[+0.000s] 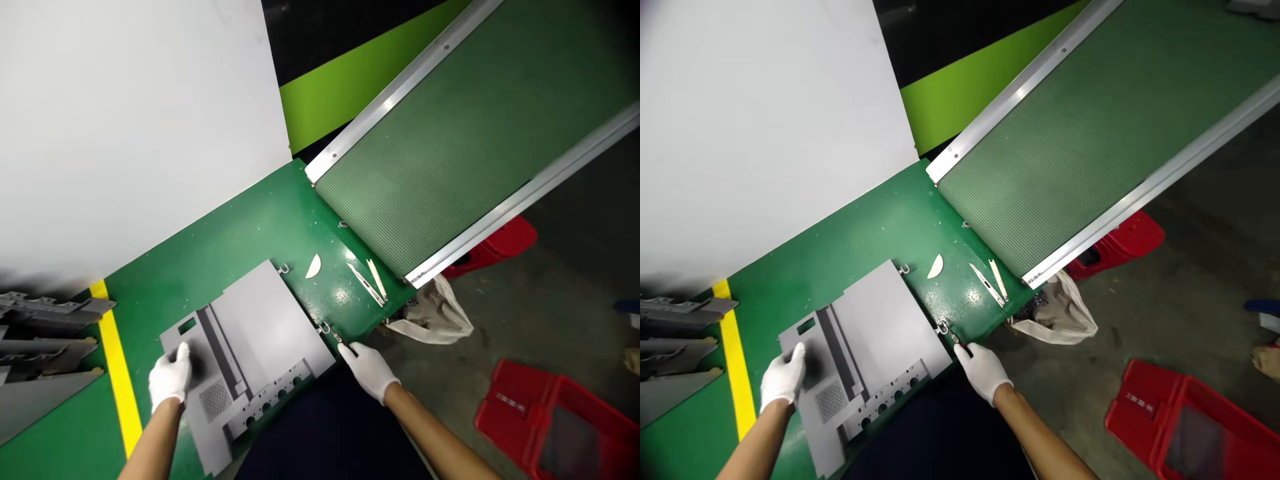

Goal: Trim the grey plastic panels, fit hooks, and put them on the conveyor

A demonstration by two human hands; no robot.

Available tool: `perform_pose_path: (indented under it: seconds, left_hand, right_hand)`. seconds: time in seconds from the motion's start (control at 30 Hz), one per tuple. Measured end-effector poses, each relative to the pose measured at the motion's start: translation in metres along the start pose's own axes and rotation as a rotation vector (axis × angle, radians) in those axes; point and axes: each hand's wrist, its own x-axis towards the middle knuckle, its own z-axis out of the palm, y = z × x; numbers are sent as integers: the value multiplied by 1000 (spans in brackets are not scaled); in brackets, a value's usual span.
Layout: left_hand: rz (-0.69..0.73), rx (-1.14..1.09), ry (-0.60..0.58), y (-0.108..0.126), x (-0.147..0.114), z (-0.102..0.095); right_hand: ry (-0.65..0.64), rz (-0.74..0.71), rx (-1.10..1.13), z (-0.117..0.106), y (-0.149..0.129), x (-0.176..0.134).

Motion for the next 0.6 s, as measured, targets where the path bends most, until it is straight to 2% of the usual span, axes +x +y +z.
perform_pose_path:
  seconds: [0.07,0.1,0.17,0.27,0.37,0.47,0.6]
  left_hand:
    - [-18,-28,70,24,-5,7]
    - [40,-40,100,39,-9,11]
    - [251,-64,127,73,-22,22]
    - [552,-107,63,124,-44,36]
    - [754,-140,-10,167,-62,43]
    - [895,-176,-69,200,-72,44]
    - [997,-184,-116,232,-77,44]
  right_hand:
    - [-13,-8,-41,1,2,-2]
    - [-22,-13,-52,2,2,-3]
    - [-49,-23,-58,5,2,-4]
    - [-77,-46,-49,12,-3,-1]
    - [-67,-58,-45,16,-11,5]
    - [-63,-50,-70,16,-17,9]
    - [-72,-29,-70,14,-16,8]
